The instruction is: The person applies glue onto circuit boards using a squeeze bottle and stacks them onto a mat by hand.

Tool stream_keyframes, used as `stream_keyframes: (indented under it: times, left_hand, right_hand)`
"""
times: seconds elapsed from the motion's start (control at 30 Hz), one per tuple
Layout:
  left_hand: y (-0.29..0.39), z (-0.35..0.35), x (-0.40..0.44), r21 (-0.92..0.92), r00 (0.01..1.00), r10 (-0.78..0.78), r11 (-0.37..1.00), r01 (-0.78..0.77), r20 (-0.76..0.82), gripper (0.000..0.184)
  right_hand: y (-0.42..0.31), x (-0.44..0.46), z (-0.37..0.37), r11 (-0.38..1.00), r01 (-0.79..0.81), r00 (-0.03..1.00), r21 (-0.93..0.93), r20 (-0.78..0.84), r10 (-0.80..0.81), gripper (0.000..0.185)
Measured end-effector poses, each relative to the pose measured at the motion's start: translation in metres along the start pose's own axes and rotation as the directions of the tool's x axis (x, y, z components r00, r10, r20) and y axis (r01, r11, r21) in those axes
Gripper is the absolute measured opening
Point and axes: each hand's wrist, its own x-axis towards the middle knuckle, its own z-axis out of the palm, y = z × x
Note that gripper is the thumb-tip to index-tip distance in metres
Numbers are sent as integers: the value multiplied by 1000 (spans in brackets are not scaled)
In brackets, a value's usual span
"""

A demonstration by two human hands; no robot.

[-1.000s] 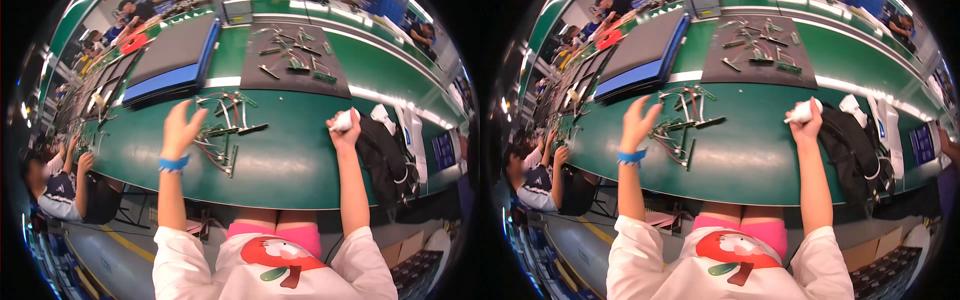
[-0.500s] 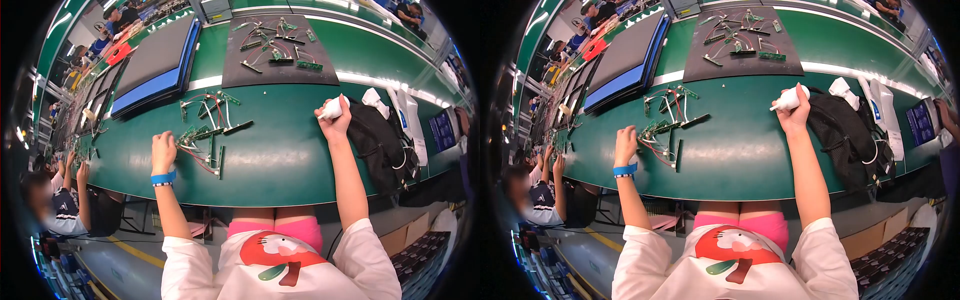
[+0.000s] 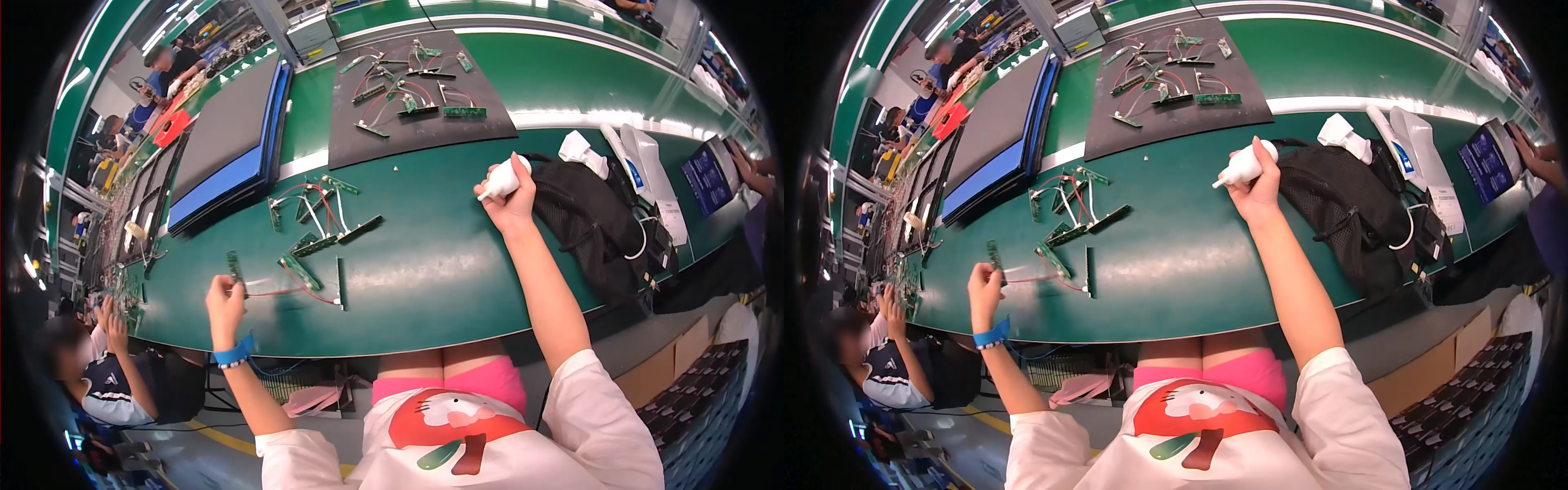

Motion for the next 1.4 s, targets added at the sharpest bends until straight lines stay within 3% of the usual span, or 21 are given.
stream_keyframes:
  times: [0.1, 0.2, 0.23, 0.33, 0.37, 0.43, 0.47, 0.53, 0.63, 0.73, 0.8, 0.83, 0.9, 0.97, 1.03, 1.07, 1.13, 1.2, 1.27, 1.3, 1.4]
  left_hand:
    - [50, -15, -13, 41, 1000, -14, 999, 14, -12, 14]
    - [79, -11, -11, -79, 922, 359, 925, -372, -148, 9]
    - [105, -14, -17, 5, 938, 317, 948, -320, -140, 7]
    - [150, 4, -22, -290, 934, 324, 888, -356, -153, 6]
    - [162, 16, -24, -369, 925, 362, 849, -379, -116, 8]
    - [180, 50, -28, -473, 897, 441, 792, -385, 8, 10]
    - [181, 74, -27, -540, 882, 463, 766, -351, 83, 13]
    - [187, 115, -28, -624, 866, 348, 780, -55, 359, 18]
    - [172, 179, -25, -680, 818, 258, 704, 206, 515, 22]
    - [167, 201, -28, -674, 726, 238, 626, 393, 645, 25]
    - [165, 201, -29, -675, 693, 282, 625, 392, 663, 28]
    - [164, 200, -30, -675, 671, 300, 616, 407, 678, 28]
    - [162, 198, -31, -654, 607, 338, 625, 427, 719, 31]
    - [161, 198, -32, -685, 579, 400, 581, 440, 711, 32]
    - [160, 204, -31, -676, 524, 433, 542, 499, 733, 35]
    - [157, 206, -30, -698, 512, 478, 546, 463, 714, 37]
    - [153, 209, -29, -742, 487, 562, 546, 389, 669, 41]
    - [152, 208, -32, -752, 554, 571, 639, 164, 606, 40]
    - [154, 207, -36, -705, 605, 591, 706, -69, 533, 39]
    - [155, 210, -39, -725, 658, 625, 667, -171, 420, 32]
    - [153, 212, -40, -698, 706, 593, 689, -196, 387, 29]
  right_hand:
    - [2, -3, 6, 998, 12, 999, -69, -30, -14, 34]
    - [2, -6, 7, 998, 10, 999, -65, -35, -13, 33]
    - [1, -5, 7, 999, 2, 999, -34, -49, -4, 32]
    - [-5, -5, 6, 1000, 4, 999, 27, -38, -3, 30]
    - [-5, -5, 11, 998, 52, 992, 28, -115, -49, 32]
    - [-9, 4, -3, 997, 35, 999, 63, 0, -35, 33]
    - [-11, 6, -9, 997, 22, 998, 78, 52, -26, 34]
    - [-14, 3, -7, 995, 45, 999, 94, 15, -47, 36]
    - [-20, 0, 1, 987, 78, 991, 143, -115, -62, 35]
    - [-25, -3, 3, 993, -7, 989, 114, 150, -10, 33]
    - [-15, -12, 25, 974, 215, 966, -77, -128, -223, 28]
    - [-10, -11, 23, 939, 278, 961, -202, 49, -274, 23]
    - [5, -22, 24, 698, 490, 871, -522, 253, -422, 17]
    - [16, -33, 30, 396, 638, 765, -660, 486, -423, 12]
    - [18, -38, 33, 194, 739, 661, -645, 642, -388, 11]
    - [18, -38, 33, 106, 779, 607, -618, 702, -371, 11]
    - [20, -38, 33, 186, 773, 613, -607, 639, -465, 10]
    - [20, -41, 35, 311, 725, 668, -614, 520, -532, 9]
    - [19, -40, 37, 334, 713, 679, -616, 489, -547, 10]
    - [19, -38, 35, 279, 739, 650, -614, 539, -536, 10]
    - [18, -35, 30, 135, 791, 574, -597, 648, -500, 10]
